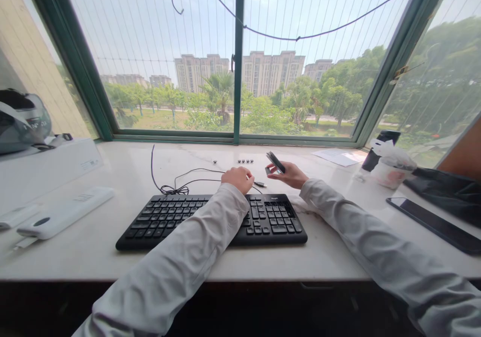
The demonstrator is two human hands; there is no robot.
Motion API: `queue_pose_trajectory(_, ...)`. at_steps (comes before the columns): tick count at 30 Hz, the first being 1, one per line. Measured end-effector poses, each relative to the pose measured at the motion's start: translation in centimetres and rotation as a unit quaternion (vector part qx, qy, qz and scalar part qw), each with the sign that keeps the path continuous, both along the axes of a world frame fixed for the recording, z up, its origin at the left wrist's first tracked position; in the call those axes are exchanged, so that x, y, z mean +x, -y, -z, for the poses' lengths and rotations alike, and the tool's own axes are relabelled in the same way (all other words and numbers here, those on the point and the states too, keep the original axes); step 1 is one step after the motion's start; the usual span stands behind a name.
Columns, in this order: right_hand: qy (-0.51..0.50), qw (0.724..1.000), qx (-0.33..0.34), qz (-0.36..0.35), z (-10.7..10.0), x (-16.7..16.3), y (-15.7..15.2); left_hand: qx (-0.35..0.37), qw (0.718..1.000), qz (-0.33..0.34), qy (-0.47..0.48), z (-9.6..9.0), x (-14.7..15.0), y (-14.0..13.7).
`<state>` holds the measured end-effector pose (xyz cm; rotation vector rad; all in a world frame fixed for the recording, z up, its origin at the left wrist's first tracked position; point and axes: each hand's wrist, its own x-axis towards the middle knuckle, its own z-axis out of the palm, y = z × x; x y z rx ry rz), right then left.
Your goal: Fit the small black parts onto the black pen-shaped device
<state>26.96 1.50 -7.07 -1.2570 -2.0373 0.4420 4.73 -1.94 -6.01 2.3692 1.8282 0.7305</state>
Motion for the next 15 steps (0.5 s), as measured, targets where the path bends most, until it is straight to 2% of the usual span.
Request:
queue_pose_trajectory(3,0.038,0.998,-0.032,0.035,-0.1,-1.1,-4.1,0.021,0.996,-0.029,-0.076,0.1,-0.3,0.0)
queue_pose_trajectory(8,0.107,0.985,-0.074,0.116,1.0,-3.2,-10.5,0.035,0.992,-0.013,-0.118,0.1,-0.1,0.5)
queue_pose_trajectory(15,0.121,0.980,-0.087,0.135,2.9,-3.8,-14.8,0.053,0.990,0.003,-0.127,0.1,0.4,0.9)
